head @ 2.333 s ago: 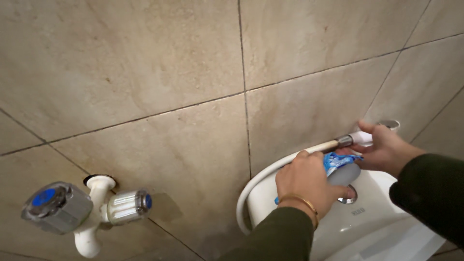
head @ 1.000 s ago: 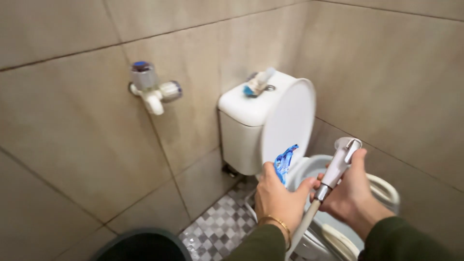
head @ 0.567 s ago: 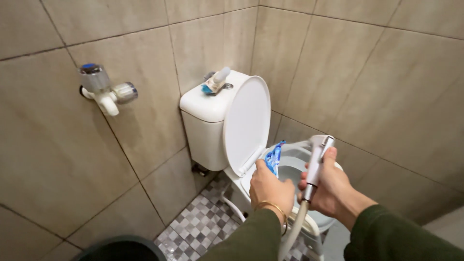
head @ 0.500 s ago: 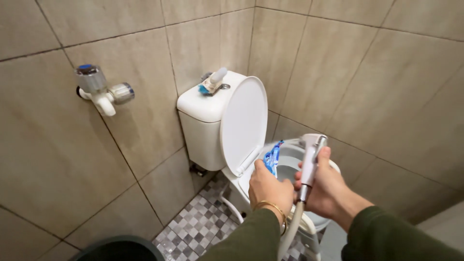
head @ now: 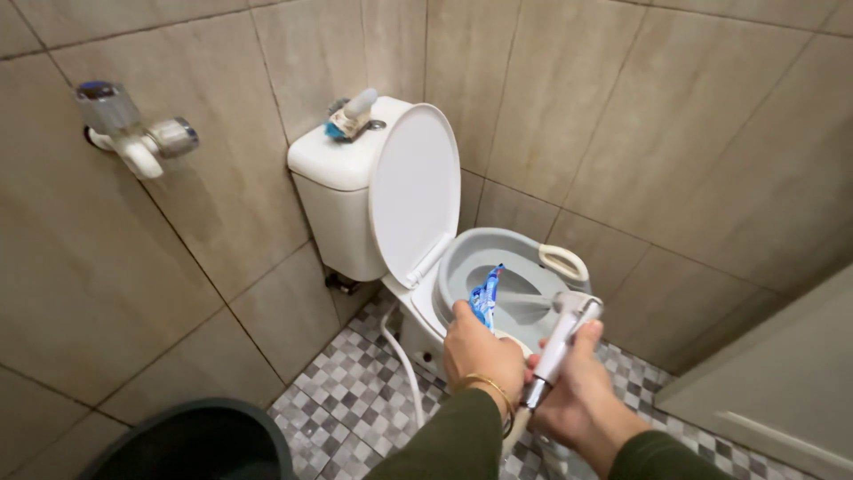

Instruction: Clean a child's toilet seat and step stool using a brush and cleaning product.

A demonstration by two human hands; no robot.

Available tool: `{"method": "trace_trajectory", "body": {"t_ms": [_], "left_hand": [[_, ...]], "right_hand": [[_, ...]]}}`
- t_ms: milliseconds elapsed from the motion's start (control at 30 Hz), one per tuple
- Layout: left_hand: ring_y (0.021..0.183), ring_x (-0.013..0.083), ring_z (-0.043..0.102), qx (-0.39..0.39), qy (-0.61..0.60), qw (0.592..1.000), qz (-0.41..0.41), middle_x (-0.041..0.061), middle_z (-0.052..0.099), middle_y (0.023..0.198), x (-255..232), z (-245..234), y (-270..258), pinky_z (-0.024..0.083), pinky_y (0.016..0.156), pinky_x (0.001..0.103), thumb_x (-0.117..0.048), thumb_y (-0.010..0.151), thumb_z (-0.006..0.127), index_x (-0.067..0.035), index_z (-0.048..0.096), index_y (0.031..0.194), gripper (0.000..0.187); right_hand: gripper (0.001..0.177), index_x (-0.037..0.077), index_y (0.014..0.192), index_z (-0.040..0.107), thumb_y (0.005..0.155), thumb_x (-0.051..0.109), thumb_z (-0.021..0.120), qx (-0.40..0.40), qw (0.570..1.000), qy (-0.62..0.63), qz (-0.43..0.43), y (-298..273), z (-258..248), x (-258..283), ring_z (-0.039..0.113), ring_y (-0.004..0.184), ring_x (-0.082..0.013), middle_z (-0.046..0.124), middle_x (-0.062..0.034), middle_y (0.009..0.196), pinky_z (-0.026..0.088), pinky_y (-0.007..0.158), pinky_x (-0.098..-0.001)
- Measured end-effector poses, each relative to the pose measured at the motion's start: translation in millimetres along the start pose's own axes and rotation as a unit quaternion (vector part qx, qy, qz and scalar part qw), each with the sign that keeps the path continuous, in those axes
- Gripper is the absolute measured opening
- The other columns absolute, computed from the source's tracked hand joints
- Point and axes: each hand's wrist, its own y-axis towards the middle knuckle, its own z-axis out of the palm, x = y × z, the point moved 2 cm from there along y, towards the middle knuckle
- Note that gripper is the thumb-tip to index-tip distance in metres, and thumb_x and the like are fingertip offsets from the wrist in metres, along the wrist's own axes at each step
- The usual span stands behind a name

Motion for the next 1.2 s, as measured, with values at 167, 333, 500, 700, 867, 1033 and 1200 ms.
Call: {"method": "trace_trajectory", "body": {"t_ms": [167, 333, 500, 700, 867, 1033, 1200], "left_hand": [[0.111, 0.0420, 0.063, -0.020, 0.020, 0.999, 0.027, 0.021, 0.066, 0.113, 10, 10, -7, 0.050, 0.094, 0.048, -0.012, 0.078, 0.070, -0.006, 0.053, 0.118, 0.043], [0.112, 0.0425, 0.063, -0.040, 0.018, 0.998, 0.034, 0.022, 0.066, 0.113, 16, 20, -5, 0.050, 0.095, 0.048, -0.011, 0.079, 0.069, -0.007, 0.054, 0.121, 0.045], [0.112, 0.0427, 0.063, -0.041, 0.013, 0.999, 0.025, 0.023, 0.066, 0.114, 13, 27, -4, 0.050, 0.095, 0.048, -0.011, 0.079, 0.069, -0.006, 0.054, 0.122, 0.045], [0.111, 0.0419, 0.065, -0.026, 0.030, 0.998, 0.038, 0.022, 0.068, 0.112, 10, 43, -11, 0.050, 0.095, 0.049, -0.008, 0.079, 0.068, -0.005, 0.054, 0.120, 0.044], [0.109, 0.0420, 0.065, -0.002, 0.023, 0.998, 0.059, 0.022, 0.067, 0.112, 9, 55, -15, 0.050, 0.093, 0.049, -0.007, 0.076, 0.070, -0.004, 0.052, 0.119, 0.047], [0.108, 0.0409, 0.067, 0.032, 0.035, 0.998, 0.048, 0.021, 0.068, 0.110, 7, 64, -18, 0.051, 0.094, 0.048, -0.007, 0.077, 0.070, -0.006, 0.052, 0.120, 0.047], [0.110, 0.0428, 0.065, 0.041, 0.043, 0.995, 0.078, 0.024, 0.067, 0.110, 10, 76, -21, 0.050, 0.095, 0.049, -0.008, 0.076, 0.071, -0.005, 0.051, 0.123, 0.051]], "right_hand": [[0.077, 0.016, 0.103, 0.049, 0.093, 0.087, 0.021, -0.065, 0.997, -0.010, -0.028, -35, -18, 34, 0.046, 0.072, -0.0235, 0.048, -0.0045, 0.084, 0.042, 0.074, -0.0522], [0.077, 0.016, 0.105, 0.050, 0.094, 0.086, 0.019, -0.082, 0.995, 0.012, -0.059, -39, -29, 53, 0.046, 0.072, -0.0231, 0.049, -0.0047, 0.084, 0.042, 0.074, -0.0508], [0.079, 0.015, 0.111, 0.053, 0.094, 0.085, 0.020, -0.068, 0.993, -0.005, -0.093, -30, -41, 53, 0.046, 0.071, -0.0237, 0.049, -0.0057, 0.084, 0.042, 0.074, -0.0529], [0.079, 0.016, 0.112, 0.052, 0.093, 0.086, 0.019, -0.110, 0.991, 0.033, -0.071, -30, -74, 45, 0.047, 0.073, -0.0247, 0.050, -0.0058, 0.087, 0.043, 0.075, -0.0536], [0.080, 0.016, 0.110, 0.050, 0.093, 0.088, 0.020, -0.140, 0.989, 0.051, -0.019, -36, -80, 28, 0.046, 0.074, -0.0248, 0.050, -0.0056, 0.088, 0.043, 0.074, -0.0546], [0.081, 0.013, 0.110, 0.053, 0.094, 0.085, 0.019, -0.131, 0.990, 0.039, 0.032, -44, -77, 19, 0.048, 0.074, -0.0265, 0.052, -0.0078, 0.088, 0.043, 0.074, -0.0573], [0.083, 0.012, 0.110, 0.055, 0.094, 0.086, 0.019, -0.160, 0.985, 0.048, 0.030, -54, -73, 28, 0.049, 0.076, -0.0257, 0.052, -0.0081, 0.088, 0.043, 0.077, -0.0601]]}}
